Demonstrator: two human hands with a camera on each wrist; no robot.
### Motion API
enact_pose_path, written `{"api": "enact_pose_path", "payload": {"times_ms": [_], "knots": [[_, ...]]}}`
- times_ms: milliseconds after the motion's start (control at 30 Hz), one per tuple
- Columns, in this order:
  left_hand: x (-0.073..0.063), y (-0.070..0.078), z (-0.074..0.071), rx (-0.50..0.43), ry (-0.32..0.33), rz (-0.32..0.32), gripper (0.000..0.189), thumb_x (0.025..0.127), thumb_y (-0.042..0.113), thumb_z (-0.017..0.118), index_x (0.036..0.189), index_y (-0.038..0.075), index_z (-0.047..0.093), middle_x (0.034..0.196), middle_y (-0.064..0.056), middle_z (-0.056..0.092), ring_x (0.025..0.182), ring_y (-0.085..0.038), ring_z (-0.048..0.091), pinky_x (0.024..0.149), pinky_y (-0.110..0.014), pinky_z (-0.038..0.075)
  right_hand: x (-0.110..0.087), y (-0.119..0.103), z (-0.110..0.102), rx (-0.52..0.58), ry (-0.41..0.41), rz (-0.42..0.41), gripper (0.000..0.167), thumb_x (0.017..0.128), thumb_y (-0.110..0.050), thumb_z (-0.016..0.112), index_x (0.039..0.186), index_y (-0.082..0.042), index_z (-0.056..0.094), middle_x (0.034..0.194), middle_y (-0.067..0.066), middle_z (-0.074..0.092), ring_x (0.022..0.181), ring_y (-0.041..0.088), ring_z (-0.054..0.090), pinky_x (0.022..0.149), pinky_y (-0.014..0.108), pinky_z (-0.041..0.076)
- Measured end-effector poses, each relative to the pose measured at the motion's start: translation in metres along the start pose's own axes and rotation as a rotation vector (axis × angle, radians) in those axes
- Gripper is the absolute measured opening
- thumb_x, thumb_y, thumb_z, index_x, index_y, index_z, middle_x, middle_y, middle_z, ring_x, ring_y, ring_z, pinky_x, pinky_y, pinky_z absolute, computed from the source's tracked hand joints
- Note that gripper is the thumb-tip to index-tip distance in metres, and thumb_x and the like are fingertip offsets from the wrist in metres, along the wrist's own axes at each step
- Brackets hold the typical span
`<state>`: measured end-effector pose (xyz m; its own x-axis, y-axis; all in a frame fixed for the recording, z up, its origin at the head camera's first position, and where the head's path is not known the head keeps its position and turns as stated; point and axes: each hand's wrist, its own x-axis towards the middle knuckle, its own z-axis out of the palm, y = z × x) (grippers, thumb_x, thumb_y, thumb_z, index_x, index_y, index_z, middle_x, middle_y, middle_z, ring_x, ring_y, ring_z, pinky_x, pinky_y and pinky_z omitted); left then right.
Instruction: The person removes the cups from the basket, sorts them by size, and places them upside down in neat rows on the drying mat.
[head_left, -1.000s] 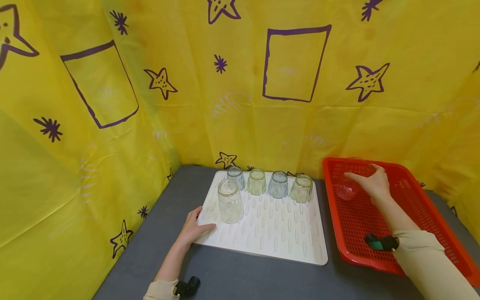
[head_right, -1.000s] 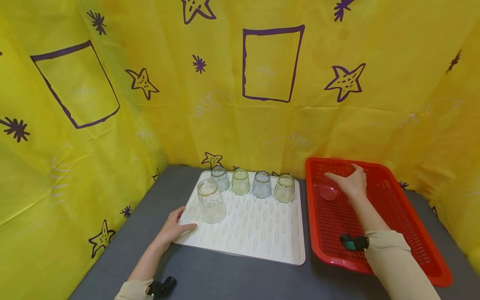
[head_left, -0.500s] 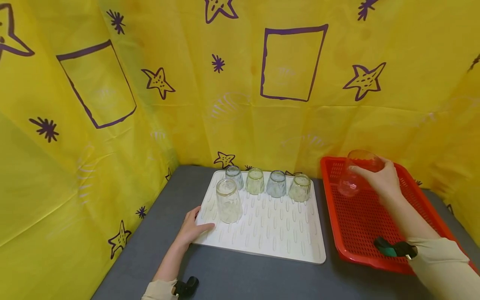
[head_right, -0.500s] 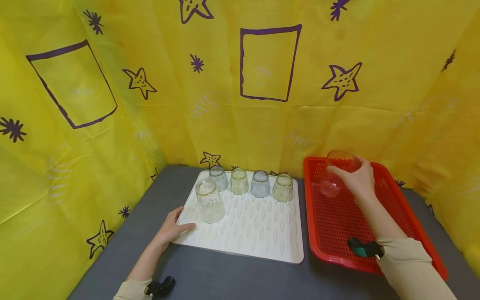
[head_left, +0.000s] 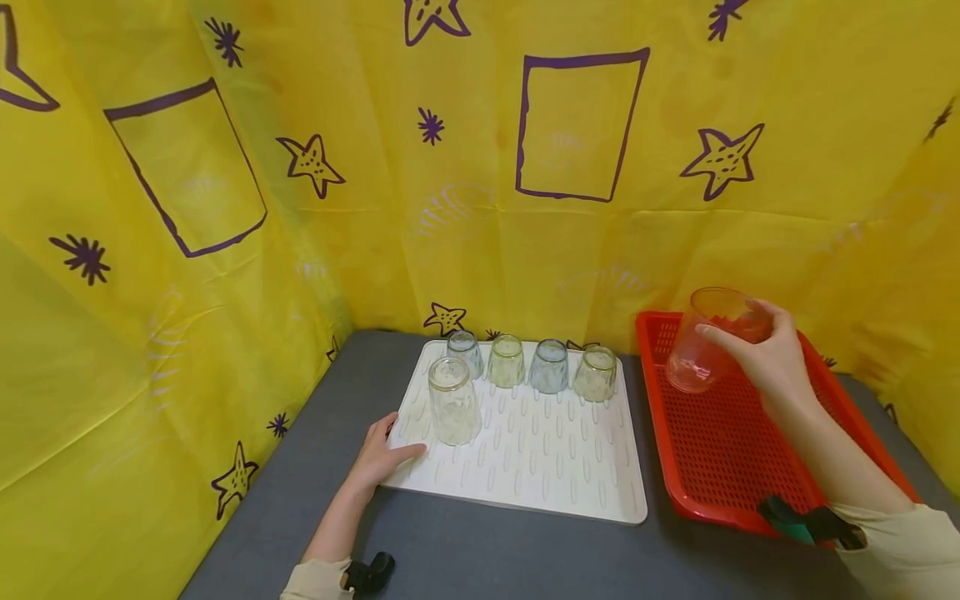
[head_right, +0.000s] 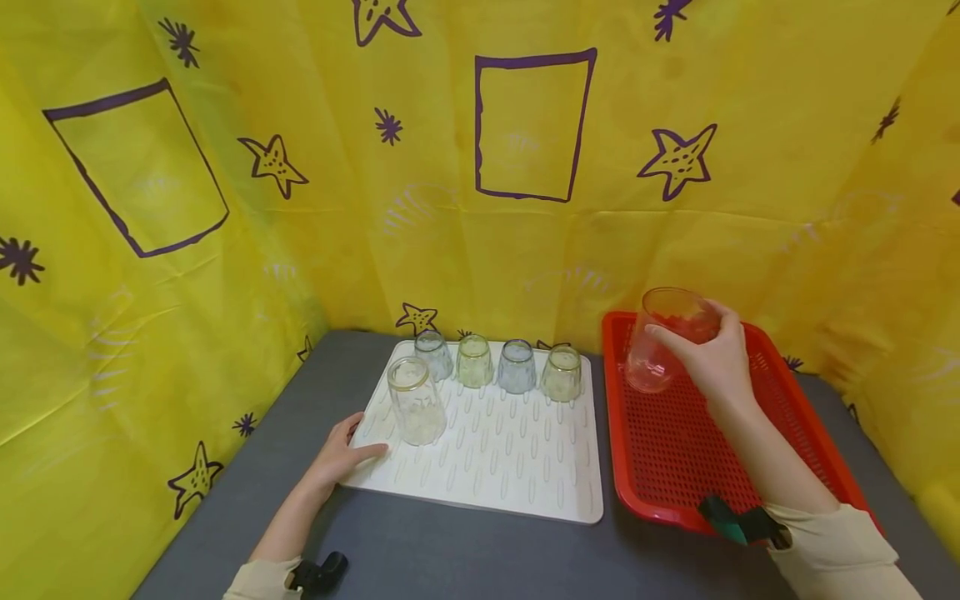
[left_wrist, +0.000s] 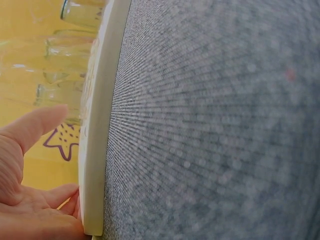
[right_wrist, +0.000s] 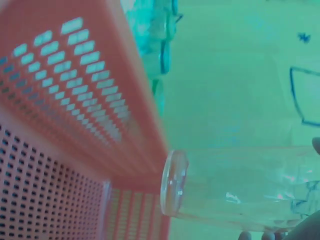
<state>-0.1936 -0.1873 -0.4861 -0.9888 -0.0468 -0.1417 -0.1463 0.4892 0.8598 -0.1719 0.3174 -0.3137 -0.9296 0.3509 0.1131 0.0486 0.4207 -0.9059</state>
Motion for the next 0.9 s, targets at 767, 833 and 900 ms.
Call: {"api": "enact_pose_path", "payload": {"times_ms": [767,833,900], "knots": [[-0.023,0.046,0.009,-0.52,0.388,0.238,0.047,0.092,0.006,0.065,0.136,-0.002,0.048,0.132,-0.011,0.052,0.122,-0.027,0.047,0.102,-0.029,0.04,-0.059,-0.015,0.052,0.059,-0.261,-0.115,0.082,0.088,-0.032,0.072,0.151,-0.008,0.025,0.143,0.018,0.036,0.124,0.033,0.038,0.096,0.055,0.041],[-0.031,0.058,0.012,-0.577,0.404,0.34,0.043,0.092,0.001,0.064,0.132,-0.004,0.05,0.125,-0.005,0.056,0.115,-0.022,0.052,0.094,-0.022,0.045,-0.063,-0.014,0.056,0.056,-0.28,-0.117,0.083,0.087,-0.032,0.073,0.151,-0.009,0.025,0.145,0.018,0.036,0.128,0.037,0.037,0.097,0.061,0.039],[-0.039,0.069,0.015,-0.606,0.372,0.444,0.041,0.09,-0.004,0.063,0.13,-0.007,0.05,0.121,-0.004,0.057,0.11,-0.021,0.054,0.09,-0.019,0.047,-0.067,-0.014,0.06,0.063,-0.304,-0.117,0.083,0.087,-0.032,0.074,0.151,-0.011,0.026,0.145,0.018,0.037,0.129,0.038,0.037,0.098,0.063,0.038]]}}
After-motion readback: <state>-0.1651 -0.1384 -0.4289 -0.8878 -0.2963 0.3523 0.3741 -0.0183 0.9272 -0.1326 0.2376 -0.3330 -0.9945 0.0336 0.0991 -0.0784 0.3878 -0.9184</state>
